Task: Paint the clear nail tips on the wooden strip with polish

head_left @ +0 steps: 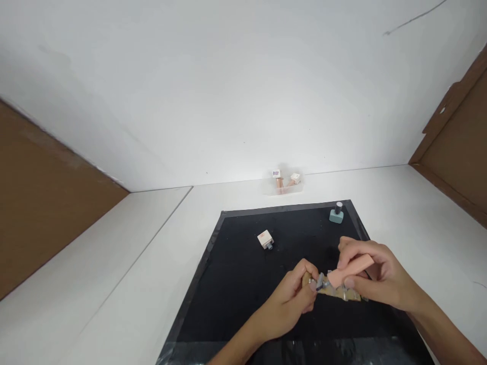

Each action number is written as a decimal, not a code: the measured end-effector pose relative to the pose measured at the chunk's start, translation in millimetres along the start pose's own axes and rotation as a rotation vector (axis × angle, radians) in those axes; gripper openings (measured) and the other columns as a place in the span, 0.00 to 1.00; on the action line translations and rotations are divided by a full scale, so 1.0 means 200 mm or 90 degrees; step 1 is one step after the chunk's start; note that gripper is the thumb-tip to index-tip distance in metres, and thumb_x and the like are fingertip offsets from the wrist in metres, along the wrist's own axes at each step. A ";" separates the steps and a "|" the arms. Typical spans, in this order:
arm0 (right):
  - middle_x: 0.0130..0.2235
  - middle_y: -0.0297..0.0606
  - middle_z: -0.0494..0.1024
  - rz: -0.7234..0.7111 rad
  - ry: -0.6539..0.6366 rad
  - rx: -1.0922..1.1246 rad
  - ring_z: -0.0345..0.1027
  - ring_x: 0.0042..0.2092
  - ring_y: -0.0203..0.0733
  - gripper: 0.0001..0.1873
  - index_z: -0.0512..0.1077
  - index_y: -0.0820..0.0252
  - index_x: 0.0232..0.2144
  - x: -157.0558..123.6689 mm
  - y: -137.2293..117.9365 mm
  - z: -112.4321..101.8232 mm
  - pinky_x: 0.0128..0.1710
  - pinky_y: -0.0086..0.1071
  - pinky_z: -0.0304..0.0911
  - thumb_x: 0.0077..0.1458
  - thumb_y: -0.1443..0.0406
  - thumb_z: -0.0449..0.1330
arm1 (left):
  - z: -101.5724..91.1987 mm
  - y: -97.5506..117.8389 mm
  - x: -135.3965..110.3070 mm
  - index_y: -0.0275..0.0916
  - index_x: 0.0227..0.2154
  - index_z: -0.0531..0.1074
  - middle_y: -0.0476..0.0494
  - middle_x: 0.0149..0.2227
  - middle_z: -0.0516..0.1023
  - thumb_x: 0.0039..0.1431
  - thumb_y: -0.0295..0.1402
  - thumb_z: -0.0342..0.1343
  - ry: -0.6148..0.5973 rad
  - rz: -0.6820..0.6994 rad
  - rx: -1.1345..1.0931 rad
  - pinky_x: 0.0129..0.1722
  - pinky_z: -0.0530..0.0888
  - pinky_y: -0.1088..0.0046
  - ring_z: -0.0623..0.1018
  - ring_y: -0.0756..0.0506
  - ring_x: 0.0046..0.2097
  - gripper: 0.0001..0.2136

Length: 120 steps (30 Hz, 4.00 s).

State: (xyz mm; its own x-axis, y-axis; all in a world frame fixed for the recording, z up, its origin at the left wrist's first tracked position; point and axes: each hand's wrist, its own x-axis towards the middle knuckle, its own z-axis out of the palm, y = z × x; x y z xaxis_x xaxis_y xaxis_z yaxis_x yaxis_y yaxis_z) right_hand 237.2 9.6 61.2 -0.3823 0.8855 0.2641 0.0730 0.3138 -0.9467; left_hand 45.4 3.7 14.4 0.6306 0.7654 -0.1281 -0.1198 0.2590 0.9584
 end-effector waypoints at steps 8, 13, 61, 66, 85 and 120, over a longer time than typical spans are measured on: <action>0.16 0.30 0.73 0.011 -0.043 -0.099 0.60 0.19 0.33 0.07 0.66 0.57 0.21 0.01 -0.02 0.01 0.33 0.37 0.61 0.49 0.68 0.59 | -0.02 -0.03 -0.01 0.39 0.30 0.59 0.58 0.22 0.51 0.61 0.45 0.42 0.010 0.054 0.217 0.24 0.54 0.75 0.54 0.54 0.23 0.13; 0.16 0.29 0.74 0.029 -0.024 -0.115 0.60 0.19 0.32 0.11 0.65 0.57 0.20 0.01 -0.01 0.02 0.38 0.38 0.61 0.51 0.64 0.60 | -0.02 -0.01 -0.01 0.39 0.30 0.59 0.58 0.21 0.51 0.62 0.41 0.42 0.008 0.064 0.268 0.24 0.55 0.76 0.54 0.54 0.23 0.11; 0.29 0.34 0.73 0.107 0.462 -0.011 0.67 0.32 0.39 0.10 0.70 0.56 0.29 0.03 0.07 0.01 0.31 0.30 0.63 0.50 0.57 0.61 | -0.01 -0.03 0.00 0.36 0.42 0.66 0.52 0.23 0.67 0.53 0.45 0.54 0.066 0.036 -0.017 0.28 0.69 0.73 0.69 0.52 0.24 0.19; 0.26 0.29 0.67 0.153 0.578 0.159 0.57 0.23 0.33 0.13 0.69 0.56 0.30 0.05 0.15 0.02 0.24 0.29 0.61 0.46 0.55 0.64 | -0.02 -0.03 0.01 0.36 0.40 0.67 0.50 0.24 0.70 0.50 0.45 0.57 0.085 0.080 -0.101 0.27 0.68 0.73 0.70 0.52 0.24 0.20; 0.19 0.23 0.53 0.330 0.514 0.463 0.48 0.19 0.29 0.19 0.58 0.58 0.19 0.06 0.20 0.11 0.14 0.21 0.51 0.44 0.58 0.66 | 0.00 -0.01 0.03 0.32 0.37 0.75 0.40 0.35 0.76 0.46 0.40 0.61 0.022 -0.052 -0.504 0.40 0.68 0.70 0.75 0.46 0.37 0.18; 0.30 0.36 0.73 -0.004 0.278 0.016 0.65 0.27 0.35 0.04 0.74 0.53 0.30 -0.06 0.10 0.09 0.21 0.23 0.62 0.49 0.62 0.64 | -0.10 -0.01 -0.01 0.38 0.29 0.68 0.48 0.42 0.77 0.44 0.16 0.58 -0.015 0.033 -0.528 0.33 0.78 0.70 0.79 0.48 0.37 0.12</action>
State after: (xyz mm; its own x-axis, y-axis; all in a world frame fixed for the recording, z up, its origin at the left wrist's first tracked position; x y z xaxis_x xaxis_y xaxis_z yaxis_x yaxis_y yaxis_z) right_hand 227.1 -0.2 36.1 0.0430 0.9471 0.3181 0.0478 0.3161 -0.9475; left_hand 28.1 13.4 8.0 0.6240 0.7778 -0.0749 -0.6694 0.5815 0.4624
